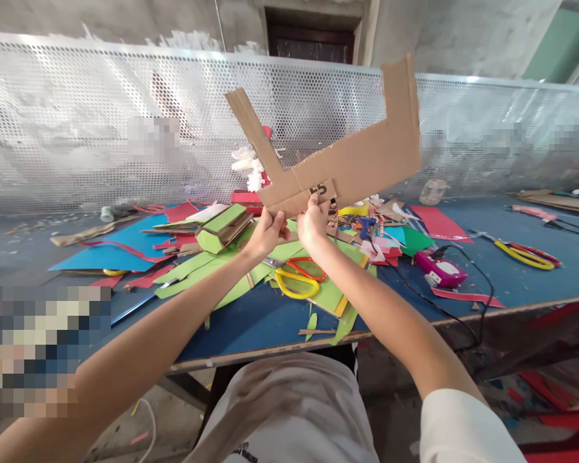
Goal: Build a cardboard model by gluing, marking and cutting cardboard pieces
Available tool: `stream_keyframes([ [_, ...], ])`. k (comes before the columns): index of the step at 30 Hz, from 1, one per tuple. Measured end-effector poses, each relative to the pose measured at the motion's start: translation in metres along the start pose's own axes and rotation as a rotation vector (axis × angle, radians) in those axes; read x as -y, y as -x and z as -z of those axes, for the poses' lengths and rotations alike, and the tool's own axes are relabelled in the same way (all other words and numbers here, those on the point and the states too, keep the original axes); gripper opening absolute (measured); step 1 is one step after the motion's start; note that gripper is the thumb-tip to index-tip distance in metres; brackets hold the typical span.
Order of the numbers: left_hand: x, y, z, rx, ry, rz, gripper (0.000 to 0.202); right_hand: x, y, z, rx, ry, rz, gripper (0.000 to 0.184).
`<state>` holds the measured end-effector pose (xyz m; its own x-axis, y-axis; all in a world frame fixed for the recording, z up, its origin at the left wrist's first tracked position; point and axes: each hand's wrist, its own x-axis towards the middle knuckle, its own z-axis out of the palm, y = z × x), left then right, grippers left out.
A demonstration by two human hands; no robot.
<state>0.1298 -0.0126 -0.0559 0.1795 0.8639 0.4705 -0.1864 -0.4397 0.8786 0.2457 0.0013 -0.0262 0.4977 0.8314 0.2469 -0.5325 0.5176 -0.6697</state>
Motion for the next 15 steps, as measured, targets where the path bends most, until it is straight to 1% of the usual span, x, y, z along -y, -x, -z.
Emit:
stream_keyframes([
  [4,-0.003,0.002,0.001,0.042,0.025,-0.034,0.038,0.000,-0.001,-0.001,-0.008,-0.023,0.003,0.038],
  [8,-0.010,0.004,0.003,0.072,0.087,-0.011,0.046,-0.001,-0.007,0.004,0.019,0.005,0.034,0.039],
  [11,-0.019,0.006,0.006,0.093,0.141,0.041,0.051,-0.002,-0.009,0.009,0.087,0.063,0.075,0.044],
  [15,-0.027,0.006,0.011,0.044,0.251,0.137,0.061,-0.003,-0.003,0.011,0.204,0.165,0.131,0.056],
])
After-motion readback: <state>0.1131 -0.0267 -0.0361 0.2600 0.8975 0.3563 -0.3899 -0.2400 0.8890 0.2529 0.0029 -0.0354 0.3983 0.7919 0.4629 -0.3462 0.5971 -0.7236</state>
